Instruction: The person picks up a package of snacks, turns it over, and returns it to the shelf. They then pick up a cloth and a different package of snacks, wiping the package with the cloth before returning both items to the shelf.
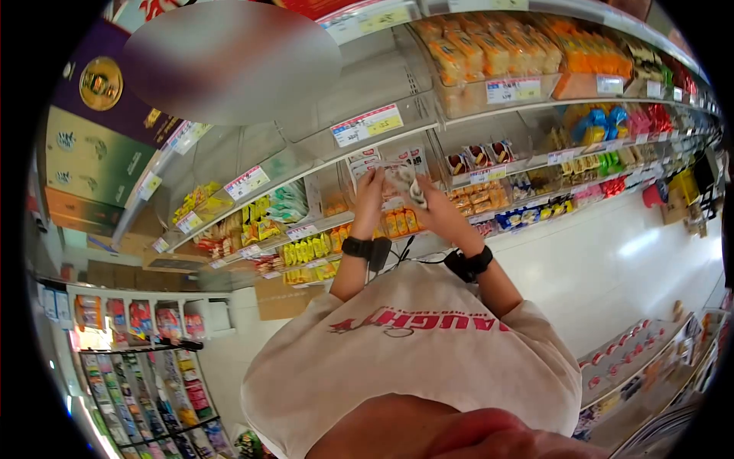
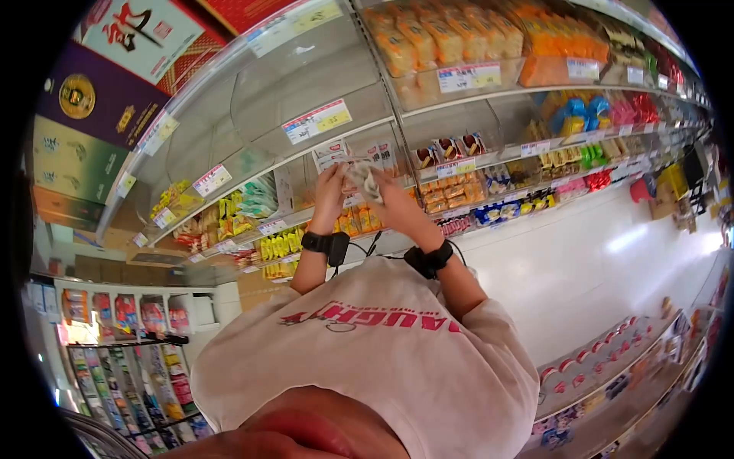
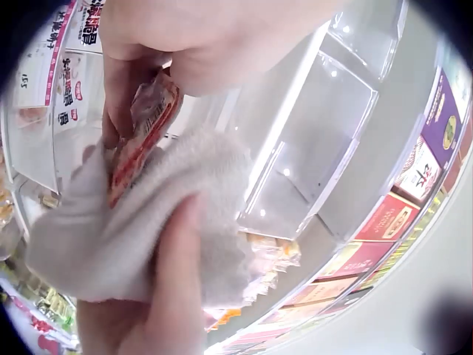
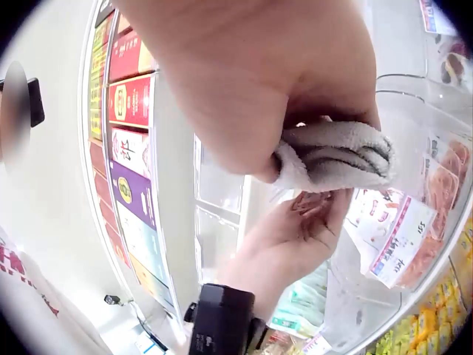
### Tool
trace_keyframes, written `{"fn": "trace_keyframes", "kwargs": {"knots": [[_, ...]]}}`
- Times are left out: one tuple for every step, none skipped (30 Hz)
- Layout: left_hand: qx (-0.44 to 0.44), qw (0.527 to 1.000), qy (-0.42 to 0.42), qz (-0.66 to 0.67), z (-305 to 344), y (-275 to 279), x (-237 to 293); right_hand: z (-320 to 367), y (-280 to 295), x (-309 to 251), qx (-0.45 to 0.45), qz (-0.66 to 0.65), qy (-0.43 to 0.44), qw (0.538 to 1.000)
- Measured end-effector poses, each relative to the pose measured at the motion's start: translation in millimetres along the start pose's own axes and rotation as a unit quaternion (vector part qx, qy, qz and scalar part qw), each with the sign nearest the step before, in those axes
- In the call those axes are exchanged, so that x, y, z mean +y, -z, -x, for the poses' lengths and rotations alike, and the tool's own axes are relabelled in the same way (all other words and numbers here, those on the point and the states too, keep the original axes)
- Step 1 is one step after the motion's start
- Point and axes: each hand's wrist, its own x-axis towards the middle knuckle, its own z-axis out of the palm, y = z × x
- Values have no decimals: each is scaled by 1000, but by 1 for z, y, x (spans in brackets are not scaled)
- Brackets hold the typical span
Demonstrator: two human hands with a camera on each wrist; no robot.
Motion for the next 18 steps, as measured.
{"fn": "trace_keyframes", "kwargs": {"knots": [[-10, 1000, -2, -7, -18, 13, -18, -5, 6, 2, 18, -14, -9, 1000], [-22, 1000, -3, -13, -30, 19, -25, -9, 11, 1, 37, -27, -19, 999], [-21, 999, -1, -33, -32, 12, -17, -13, 22, -12, 68, -30, -7, 997], [-20, 998, 1, -52, -33, 4, -10, -17, 22, -8, 84, 17, 9, 996], [-19, 997, 3, -70, -33, -6, -3, -22, 22, -2, 98, 66, 23, 993], [-2, 996, -20, -82, -33, -13, 0, -27, 21, 5, 111, 116, 38, 986], [16, 994, -45, -94, -34, -21, 2, -31, 18, 10, 128, 174, 52, 975], [33, 992, -70, -104, -37, -25, 3, -35, 16, 12, 136, 164, 56, 975], [26, 989, -84, -123, -49, -18, -6, -40, 13, 14, 143, 155, 62, 976], [20, 985, -97, -140, -68, -5, -23, -45, 11, 17, 148, 147, 67, 976], [16, 982, -109, -155, -79, 2, -33, -50, 5, 26, 155, 133, 64, 977], [-5, 983, -119, -140, -76, -8, -28, -55, -5, 39, 161, 119, 59, 978], [-23, 984, -129, -123, -72, -19, -24, -58, -15, 51, 165, 103, 55, 979], [-40, 984, -138, -106, -66, -28, -18, -62, -19, 57, 128, 47, -4, 991], [-23, 984, -77, -156, -63, -30, -14, -68, -21, 64, 90, -8, -61, 994], [-30, 975, -89, -202, -63, -27, -14, -71, -23, 70, 52, -62, -117, 990], [-37, 963, -101, -247, -64, -25, -13, -73, -26, 75, 48, -72, -129, 988], [-43, 949, -113, -291, -65, -22, -12, -74, -29, 80, 43, -82, -140, 986]]}}
